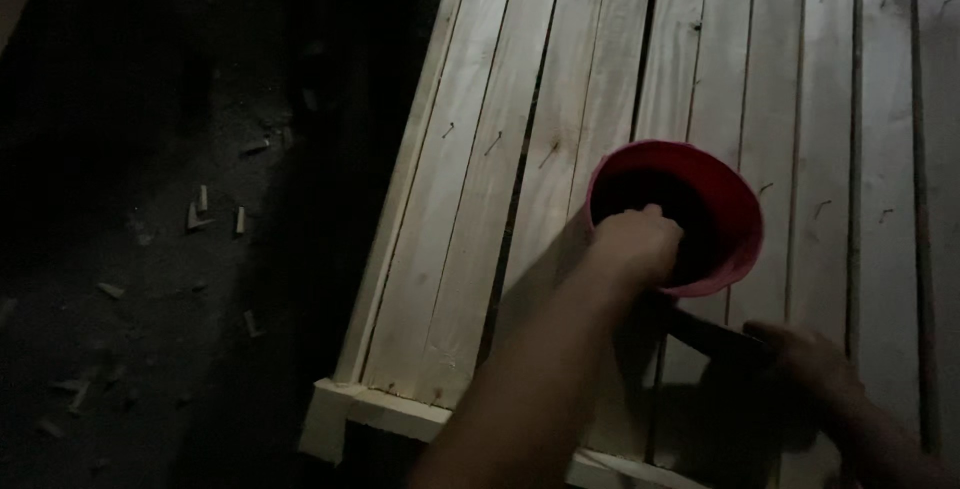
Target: The person pulls nails out of a wooden slatted pallet frame using a claw hammer and drops the extracted nails into a red plastic bucket, working along the slats one nail at a time.
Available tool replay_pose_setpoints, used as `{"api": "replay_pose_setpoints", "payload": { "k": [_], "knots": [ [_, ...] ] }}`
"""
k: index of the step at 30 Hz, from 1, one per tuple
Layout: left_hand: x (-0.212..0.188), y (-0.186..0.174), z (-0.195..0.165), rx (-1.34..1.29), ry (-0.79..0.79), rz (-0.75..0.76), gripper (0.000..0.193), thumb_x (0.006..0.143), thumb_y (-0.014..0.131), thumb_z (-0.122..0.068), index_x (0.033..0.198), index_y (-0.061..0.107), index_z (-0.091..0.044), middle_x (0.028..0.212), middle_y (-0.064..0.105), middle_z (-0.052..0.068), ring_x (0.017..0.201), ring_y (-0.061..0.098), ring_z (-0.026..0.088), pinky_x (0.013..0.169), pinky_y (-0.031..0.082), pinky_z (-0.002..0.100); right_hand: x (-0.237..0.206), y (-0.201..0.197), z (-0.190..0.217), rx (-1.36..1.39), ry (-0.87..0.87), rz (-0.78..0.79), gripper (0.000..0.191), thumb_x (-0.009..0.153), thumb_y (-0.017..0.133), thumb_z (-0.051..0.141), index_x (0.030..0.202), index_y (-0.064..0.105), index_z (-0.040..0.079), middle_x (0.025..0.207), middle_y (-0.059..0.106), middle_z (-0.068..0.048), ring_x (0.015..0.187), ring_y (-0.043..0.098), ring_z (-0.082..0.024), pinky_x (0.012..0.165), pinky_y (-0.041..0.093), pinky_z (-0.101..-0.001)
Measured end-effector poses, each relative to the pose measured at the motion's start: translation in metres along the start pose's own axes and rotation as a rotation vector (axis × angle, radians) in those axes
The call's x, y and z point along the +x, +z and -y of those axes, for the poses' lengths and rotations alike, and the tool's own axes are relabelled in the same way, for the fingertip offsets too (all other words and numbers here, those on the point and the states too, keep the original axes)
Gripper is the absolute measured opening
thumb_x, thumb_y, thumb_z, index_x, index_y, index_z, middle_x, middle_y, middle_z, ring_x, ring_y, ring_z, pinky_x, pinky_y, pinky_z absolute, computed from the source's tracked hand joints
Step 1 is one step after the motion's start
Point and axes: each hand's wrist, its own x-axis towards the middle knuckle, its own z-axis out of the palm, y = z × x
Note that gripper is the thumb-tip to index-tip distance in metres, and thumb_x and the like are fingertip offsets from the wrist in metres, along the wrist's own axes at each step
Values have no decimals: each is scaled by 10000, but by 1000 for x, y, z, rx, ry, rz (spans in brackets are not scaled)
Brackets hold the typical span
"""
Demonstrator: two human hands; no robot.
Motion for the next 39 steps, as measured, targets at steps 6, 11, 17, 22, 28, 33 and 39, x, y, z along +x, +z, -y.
{"api": "replay_pose_setpoints", "payload": {
  "k": [6, 11, 17, 22, 28, 33, 39],
  "knots": [
    [24, 11, -14, -83, -49, 5, 278, 840, 613, -80, 1076, 760, -86, 1078, 718, 179, 976, 721, 349, 830, 596, 485, 10, -3, -9, 63, -189, -20, 709, 826, 714, -20, 1490, 584, 191, 1255, 756, -119, 1035, 746, -258, 945, 584, -399],
    [23, 3, -14, -107, -102, 120, 274, 869, 624, -76, 1093, 781, -86, 1130, 767, 181, 1017, 766, 323, 877, 628, 446, 10, -5, 0, -210, -38, -27, 770, 887, 752, 49, 1562, 466, 286, 1352, 729, -54, 1071, 749, -216, 955, 600, -384],
    [18, -17, -8, -213, -51, -94, 361, 834, 622, -68, 1148, 752, -189, 1240, 694, 129, 1122, 677, 319, 955, 552, 437, 1, -3, 9, -216, -11, -44, 738, 899, 739, 48, 1550, 495, 297, 1350, 740, -49, 1086, 726, -211, 968, 610, -388],
    [12, -19, 7, -425, -100, -186, 533, 821, 526, -2, 1287, 664, -222, 1311, 645, 118, 1147, 663, 313, 993, 535, 411, 2, -3, -1, -133, -82, -71, 774, 865, 741, 6, 1546, 508, 292, 1347, 738, -66, 1068, 738, -229, 964, 586, -396],
    [-5, -9, 6, -302, -142, -221, 362, 898, 537, -108, 1186, 736, -201, 1225, 692, 103, 1142, 675, 301, 1029, 519, 433, -4, 2, 3, -283, -75, -56, 715, 928, 694, 41, 1559, 471, 293, 1402, 695, -16, 1091, 778, -184, 970, 584, -382],
    [-16, -5, 2, -347, -79, -329, 294, 880, 591, -173, 1107, 774, -210, 1179, 706, 105, 1120, 677, 314, 995, 533, 431, -27, 6, 9, -228, -68, -103, 690, 943, 696, 104, 1571, 475, 286, 1392, 707, -48, 1041, 764, -221, 954, 596, -395],
    [-27, -13, -2, -644, -155, -376, 334, 905, 604, -181, 1227, 697, -176, 1182, 732, 121, 1084, 722, 307, 970, 569, 401, -41, 3, 17, -274, -44, -77, 706, 942, 713, 134, 1577, 460, 308, 1400, 708, -29, 1049, 764, -217, 968, 598, -389]
  ]
}}
